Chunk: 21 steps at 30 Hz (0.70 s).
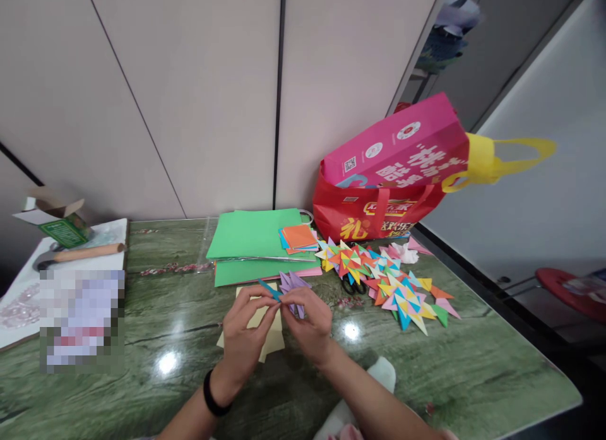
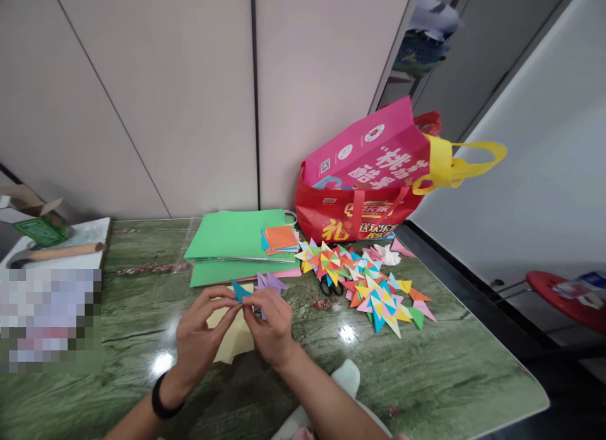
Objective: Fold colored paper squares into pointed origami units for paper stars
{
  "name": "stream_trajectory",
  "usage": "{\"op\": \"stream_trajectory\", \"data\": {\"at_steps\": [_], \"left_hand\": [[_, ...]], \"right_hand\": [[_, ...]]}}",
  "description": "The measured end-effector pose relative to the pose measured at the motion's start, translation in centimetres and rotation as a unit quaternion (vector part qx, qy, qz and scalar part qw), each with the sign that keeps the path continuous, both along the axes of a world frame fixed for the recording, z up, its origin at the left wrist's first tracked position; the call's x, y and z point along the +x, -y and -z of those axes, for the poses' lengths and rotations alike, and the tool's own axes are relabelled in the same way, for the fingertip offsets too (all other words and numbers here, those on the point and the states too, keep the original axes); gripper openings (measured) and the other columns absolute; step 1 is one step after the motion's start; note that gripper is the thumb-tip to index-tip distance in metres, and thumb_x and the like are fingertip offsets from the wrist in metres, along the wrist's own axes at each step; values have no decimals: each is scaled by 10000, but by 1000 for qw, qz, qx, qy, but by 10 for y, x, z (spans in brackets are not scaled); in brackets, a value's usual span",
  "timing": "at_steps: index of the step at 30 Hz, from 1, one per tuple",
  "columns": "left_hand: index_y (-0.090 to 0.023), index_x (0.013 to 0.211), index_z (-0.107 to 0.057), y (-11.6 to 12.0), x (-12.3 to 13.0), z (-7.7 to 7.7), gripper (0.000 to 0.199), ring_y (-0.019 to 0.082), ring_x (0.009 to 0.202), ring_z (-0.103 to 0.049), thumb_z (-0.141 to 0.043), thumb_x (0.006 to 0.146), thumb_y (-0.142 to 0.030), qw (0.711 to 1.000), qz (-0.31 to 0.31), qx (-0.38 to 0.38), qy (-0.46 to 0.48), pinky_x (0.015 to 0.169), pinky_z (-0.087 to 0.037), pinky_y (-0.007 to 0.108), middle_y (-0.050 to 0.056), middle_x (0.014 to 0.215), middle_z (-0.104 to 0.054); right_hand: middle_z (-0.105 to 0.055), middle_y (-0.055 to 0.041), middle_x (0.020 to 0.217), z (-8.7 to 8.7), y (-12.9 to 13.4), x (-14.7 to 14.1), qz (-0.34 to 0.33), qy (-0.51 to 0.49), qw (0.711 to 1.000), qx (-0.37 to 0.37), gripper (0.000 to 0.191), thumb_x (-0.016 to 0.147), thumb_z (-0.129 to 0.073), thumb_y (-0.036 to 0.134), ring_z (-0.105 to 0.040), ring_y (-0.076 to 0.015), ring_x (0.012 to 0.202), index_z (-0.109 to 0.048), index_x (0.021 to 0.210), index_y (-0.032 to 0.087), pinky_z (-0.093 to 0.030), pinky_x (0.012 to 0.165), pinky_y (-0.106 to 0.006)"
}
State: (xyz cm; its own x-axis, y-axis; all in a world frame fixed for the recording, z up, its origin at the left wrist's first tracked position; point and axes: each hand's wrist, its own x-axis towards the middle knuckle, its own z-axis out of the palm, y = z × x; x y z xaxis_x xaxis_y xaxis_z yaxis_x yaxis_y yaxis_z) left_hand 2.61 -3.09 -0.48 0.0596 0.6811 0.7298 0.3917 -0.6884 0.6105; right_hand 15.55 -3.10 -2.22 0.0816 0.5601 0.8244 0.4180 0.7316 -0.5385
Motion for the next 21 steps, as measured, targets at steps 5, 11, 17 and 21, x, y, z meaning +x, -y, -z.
{"op": "stream_trajectory", "data": {"at_steps": [5, 11, 17, 21], "left_hand": [[-194, 790, -628, 1, 0, -1, 95, 154, 788, -596, -613, 779, -101, 1000, -11, 16, -10, 707, -485, 280, 20, 820, -608], [-194, 788, -577, -1, 0, -1, 80, 176, 871, -582, -560, 813, -120, 999, 1, -7, -48, 766, -477, 312, 43, 899, -589], [-203, 827, -591, -8, -8, -4, 67, 192, 910, -576, -630, 780, -177, 999, -13, -17, -50, 791, -472, 338, 45, 949, -594], [-206, 803, -619, -9, -10, -3, 49, 199, 932, -574, -615, 790, -159, 998, -2, 5, -61, 807, -470, 356, 51, 968, -600]], "right_hand": [[-650, -31, 713, -2, 1, 0, 0, 0, 1000, 4, 194, 768, -577, 30, -622, -148, 675, -597, 845, 207, -523, 618, -287], [-650, -30, 711, -3, 0, -1, -5, -4, 1000, 8, 200, 758, -586, 14, -619, -144, 677, -599, 829, 200, -519, 623, -283], [-645, -31, 722, -3, -1, 1, 6, -34, 999, -31, 157, 766, -594, 51, -616, -151, 687, -617, 829, 192, -516, 639, -288], [-642, -31, 722, -6, -1, 2, 8, -37, 998, -40, 129, 778, -583, 78, -617, -155, 691, -625, 817, 194, -515, 638, -289]]}}
